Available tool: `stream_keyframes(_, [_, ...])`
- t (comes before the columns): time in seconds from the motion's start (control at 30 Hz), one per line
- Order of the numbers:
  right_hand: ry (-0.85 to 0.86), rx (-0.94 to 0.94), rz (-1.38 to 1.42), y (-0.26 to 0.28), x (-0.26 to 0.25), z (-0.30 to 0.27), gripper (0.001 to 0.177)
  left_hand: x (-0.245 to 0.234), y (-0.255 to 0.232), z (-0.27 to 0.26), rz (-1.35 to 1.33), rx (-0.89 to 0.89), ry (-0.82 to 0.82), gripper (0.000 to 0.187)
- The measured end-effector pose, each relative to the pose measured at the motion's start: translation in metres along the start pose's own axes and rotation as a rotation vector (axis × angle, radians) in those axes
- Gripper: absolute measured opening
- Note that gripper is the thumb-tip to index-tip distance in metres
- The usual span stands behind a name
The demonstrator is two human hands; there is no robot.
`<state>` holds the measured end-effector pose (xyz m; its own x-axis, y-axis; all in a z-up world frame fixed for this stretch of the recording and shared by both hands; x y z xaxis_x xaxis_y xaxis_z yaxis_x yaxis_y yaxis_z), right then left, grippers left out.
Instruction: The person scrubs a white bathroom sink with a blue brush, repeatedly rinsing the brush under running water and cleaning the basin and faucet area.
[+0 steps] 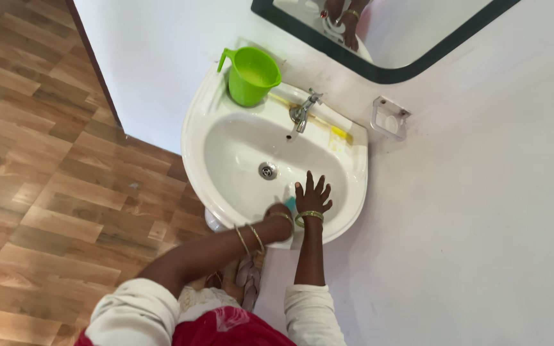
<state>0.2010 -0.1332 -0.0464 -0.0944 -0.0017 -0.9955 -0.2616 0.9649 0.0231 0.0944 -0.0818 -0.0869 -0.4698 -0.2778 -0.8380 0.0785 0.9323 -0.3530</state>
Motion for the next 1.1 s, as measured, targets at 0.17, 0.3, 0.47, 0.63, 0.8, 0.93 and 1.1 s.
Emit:
stream_keyframes(0.17, [0.0, 0.013, -0.032, -0.006, -0.01, 0.0, 0.074, -0.061, 0.154, -0.021, 0.259, -0.558, 0.06, 0.014])
stream_keyframes(0.3, [-0.031, -0.006, 0.017, -0.01, -0.01, -0.018, 0.076, -0.08, 0.192, -0.032, 0.198, -0.574, 0.248, 0.02])
stream_keyframes(0.47, [-0.078, -0.016, 0.085, 0.002, -0.027, -0.014, 0.076, -0.046, 0.071, -0.028, 0.058, -0.01, 0.036, 0.024])
stream_keyframes(0.63, [-0.103, -0.033, 0.155, -0.007, -0.038, -0.019, 0.075, -0.038, 0.107, -0.018, 0.154, -0.336, -0.001, 0.024])
stream_keyframes(0.8, [-0.125, -0.04, 0.143, -0.015, -0.045, -0.015, 0.074, -0.064, 0.198, -0.021, 0.349, -0.612, 0.043, 0.021])
stream_keyframes(0.93, [-0.111, -0.056, 0.19, -0.023, -0.049, -0.005, 0.074, -0.049, 0.136, -0.002, 0.127, -0.416, 0.032, 0.019])
stream_keyframes(1.1, [-0.135, -0.092, 0.234, -0.03, -0.05, 0.009, 0.074, -0.013, 0.027, 0.022, -0.098, -0.026, -0.071, 0.023])
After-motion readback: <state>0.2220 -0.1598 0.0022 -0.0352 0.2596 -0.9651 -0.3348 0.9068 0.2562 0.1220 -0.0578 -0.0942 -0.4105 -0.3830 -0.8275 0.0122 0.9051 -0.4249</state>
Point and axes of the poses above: each hand's wrist, its own z-axis towards the middle knuckle, its own x-axis out of the palm, y = z × x, the point moved 6 cm from there along z, towards the middle knuckle, and after that the axes turned 11 degrees about -z, right-handed, at the moved point
